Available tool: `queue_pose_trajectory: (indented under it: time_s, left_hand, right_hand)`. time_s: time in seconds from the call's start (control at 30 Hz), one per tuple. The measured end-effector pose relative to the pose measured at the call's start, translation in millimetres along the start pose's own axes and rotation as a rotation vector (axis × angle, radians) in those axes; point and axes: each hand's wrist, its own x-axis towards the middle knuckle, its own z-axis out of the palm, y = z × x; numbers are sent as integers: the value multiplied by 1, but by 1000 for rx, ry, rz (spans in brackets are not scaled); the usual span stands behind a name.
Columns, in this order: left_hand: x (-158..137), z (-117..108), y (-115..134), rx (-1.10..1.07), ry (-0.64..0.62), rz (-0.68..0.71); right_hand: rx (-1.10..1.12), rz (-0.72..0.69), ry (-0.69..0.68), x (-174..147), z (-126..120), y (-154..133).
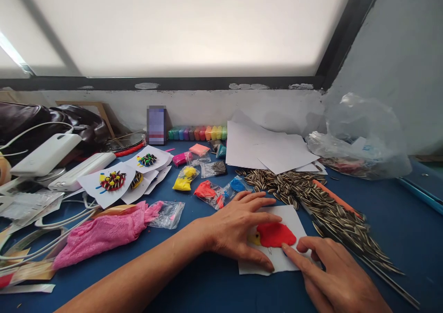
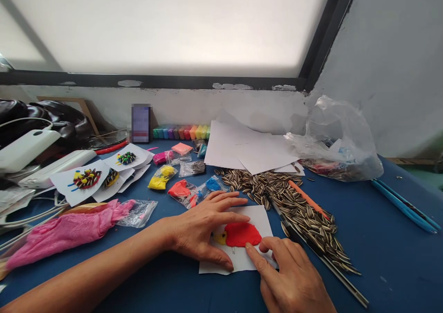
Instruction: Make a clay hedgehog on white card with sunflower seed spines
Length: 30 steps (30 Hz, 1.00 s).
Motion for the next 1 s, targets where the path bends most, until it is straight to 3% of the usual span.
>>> queue_pose_trajectory:
  time_s: [0.6, 0.83, 1.0]
  left_hand:
    - [1, -2, 2, 27, -5, 11]
    - [0, -3, 2, 14, -15, 11]
    - [0, -2, 1, 20, -12, 24]
  right_hand:
    - [-16, 3, 45, 3, 0, -1]
    - [20, 24, 135, 8, -3, -4]
    - [53, 7, 71, 1, -5, -2]
